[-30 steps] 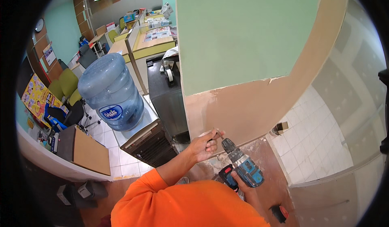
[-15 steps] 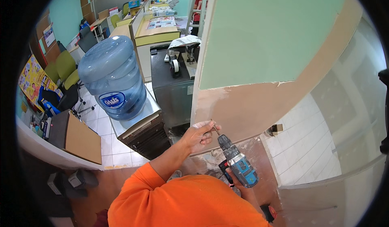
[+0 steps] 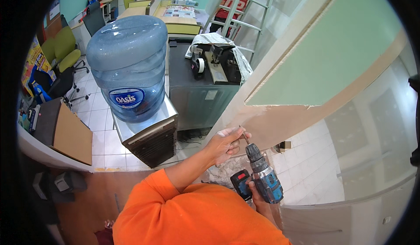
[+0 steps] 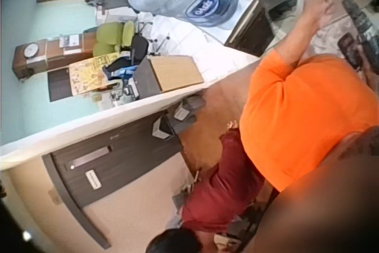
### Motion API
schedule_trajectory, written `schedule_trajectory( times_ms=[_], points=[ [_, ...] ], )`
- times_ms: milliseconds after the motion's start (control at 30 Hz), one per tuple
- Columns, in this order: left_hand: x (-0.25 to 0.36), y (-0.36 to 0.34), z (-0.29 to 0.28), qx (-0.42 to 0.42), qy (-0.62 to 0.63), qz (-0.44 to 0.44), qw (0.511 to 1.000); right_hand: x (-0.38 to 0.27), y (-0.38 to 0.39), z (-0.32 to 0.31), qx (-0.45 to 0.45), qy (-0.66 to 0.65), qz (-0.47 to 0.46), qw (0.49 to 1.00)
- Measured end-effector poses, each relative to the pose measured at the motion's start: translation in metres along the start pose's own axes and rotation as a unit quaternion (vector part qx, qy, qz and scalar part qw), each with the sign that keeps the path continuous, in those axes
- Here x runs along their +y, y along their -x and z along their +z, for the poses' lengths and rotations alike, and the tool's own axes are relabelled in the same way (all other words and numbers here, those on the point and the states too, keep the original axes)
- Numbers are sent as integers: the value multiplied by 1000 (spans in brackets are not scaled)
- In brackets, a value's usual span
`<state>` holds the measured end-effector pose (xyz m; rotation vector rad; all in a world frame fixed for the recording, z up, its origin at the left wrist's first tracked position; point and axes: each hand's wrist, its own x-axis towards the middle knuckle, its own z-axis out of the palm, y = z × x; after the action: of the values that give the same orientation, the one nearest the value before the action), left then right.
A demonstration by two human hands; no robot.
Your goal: The person uses a cordless drill to drive screws into a light green drywall panel along its edges, securing it to the wall. The person holds the panel with one hand while operating the drill with the other, moving along the perimeter to fasten multiple screws.
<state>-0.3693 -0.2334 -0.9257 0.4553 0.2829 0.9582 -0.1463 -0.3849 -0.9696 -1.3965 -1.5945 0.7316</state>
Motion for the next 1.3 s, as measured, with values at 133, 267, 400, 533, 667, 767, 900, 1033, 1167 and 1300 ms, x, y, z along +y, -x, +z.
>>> schedule_trajectory(
  times_ms=[133, 267, 400, 533, 667, 767, 900, 1033, 1167, 1300],
  points=[
    [13, -10, 1, -32, -26, -9, 999, -13, -7, 10, 47, 126, -60, 989],
    [24, -22, 3, -94, -34, -39, 994, -35, -10, 12, 53, 199, -59, 977],
    [29, -36, 13, -91, -24, -56, 994, -53, -21, 20, 74, -14, -12, 997],
    [31, -42, 29, -67, 7, -49, 997, -71, -33, 25, 87, 25, -22, 996],
    [42, -43, 39, -37, 9, -26, 999, -84, -47, 24, 111, 28, -27, 993],
    [46, -42, 43, -34, 2, -23, 999, -89, -51, 22, 105, -31, -30, 994],
    [42, -43, 48, -22, 0, -14, 1000, -88, -50, 17, 112, -5, -47, 993],
    [38, -45, 50, -35, 9, 5, 999, -85, -52, 10, 146, 57, -96, 983],
    [39, -48, 48, -18, 8, 13, 1000, -85, -57, 3, 125, 78, -101, 984],
    [35, -50, 45, 17, -19, 27, 999, -88, -61, -1, 120, 103, -133, 978]
  ],
)
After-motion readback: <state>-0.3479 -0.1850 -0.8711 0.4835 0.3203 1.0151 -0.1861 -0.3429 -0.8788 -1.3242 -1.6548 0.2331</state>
